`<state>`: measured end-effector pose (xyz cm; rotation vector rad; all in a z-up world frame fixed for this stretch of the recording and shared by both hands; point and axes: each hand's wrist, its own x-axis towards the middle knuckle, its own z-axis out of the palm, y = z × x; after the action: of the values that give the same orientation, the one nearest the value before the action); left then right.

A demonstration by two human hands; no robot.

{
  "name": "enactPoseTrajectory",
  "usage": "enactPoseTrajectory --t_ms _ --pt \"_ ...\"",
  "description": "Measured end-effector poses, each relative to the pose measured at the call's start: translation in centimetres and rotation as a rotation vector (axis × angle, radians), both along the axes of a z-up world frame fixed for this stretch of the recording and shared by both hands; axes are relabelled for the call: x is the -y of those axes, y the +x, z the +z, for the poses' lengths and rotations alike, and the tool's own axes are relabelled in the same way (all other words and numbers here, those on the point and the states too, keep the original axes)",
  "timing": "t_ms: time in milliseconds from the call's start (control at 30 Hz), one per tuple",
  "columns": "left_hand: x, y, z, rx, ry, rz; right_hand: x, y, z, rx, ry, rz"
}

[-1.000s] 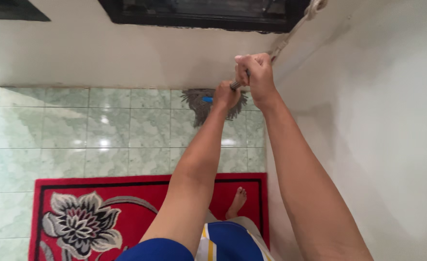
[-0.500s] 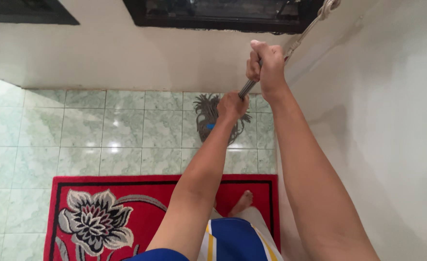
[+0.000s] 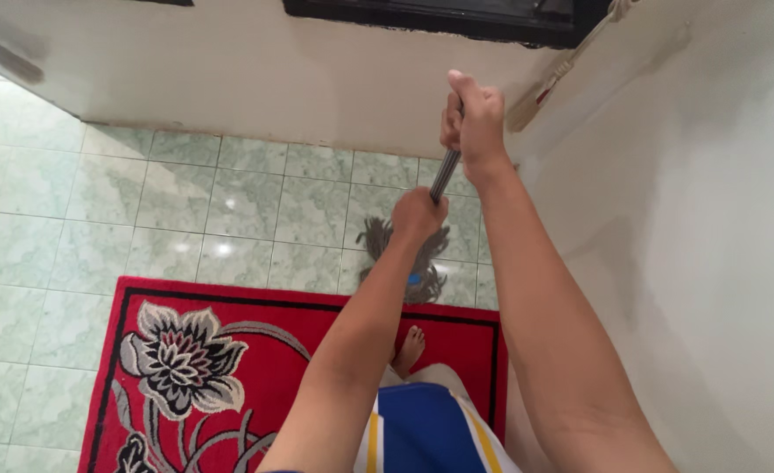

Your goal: The person mops a tiled floor with a string mop, then picks up a plastic bottle, opens it, and pours liquid onto the floor. They continue mopping the area and later place the bottle on a nearby step.

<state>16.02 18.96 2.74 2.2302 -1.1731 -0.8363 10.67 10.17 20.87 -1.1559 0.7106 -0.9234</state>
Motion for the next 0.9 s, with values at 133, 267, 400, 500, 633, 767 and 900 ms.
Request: enactPoseTrajectory --t_ms 133,267,400,500,633,767,900 --pt "-1.6 -0.4 0.6 -0.041 0.013 0.024 -0.9 0.1 -0.6 0.031 0.014 -0.009" --pt "-2.1 -1.2 0.0 -0.096 0.007 0.056 -2.1 -0.9 -0.7 0.034 0.021 -0.056" --pt "-0.7 -1.9 -4.2 -0.285 -0.072 0.084 -3.2 -1.8 0.0 0.071 0.038 -0.068" --pt "1.1 -2.1 -8.2 -0.289 -0.312 0.084 -3.4 -1.1 0.2 0.093 -0.028 -0.013" --pt "3.5 -0.9 -10.5 -0.114 -0.741 0.07 -3.6 -0.2 1.0 0.062 -0.077 0.014" --pt "6.4 0.9 -11.8 -0.024 -0.88 0.052 -4.0 0.4 0.7 0.078 -0.175 0.049" --pt "8.6 3.2 -12.9 -0.051 -0.758 0.009 -4.7 0.9 -0.9 0.064 -0.217 0.055"
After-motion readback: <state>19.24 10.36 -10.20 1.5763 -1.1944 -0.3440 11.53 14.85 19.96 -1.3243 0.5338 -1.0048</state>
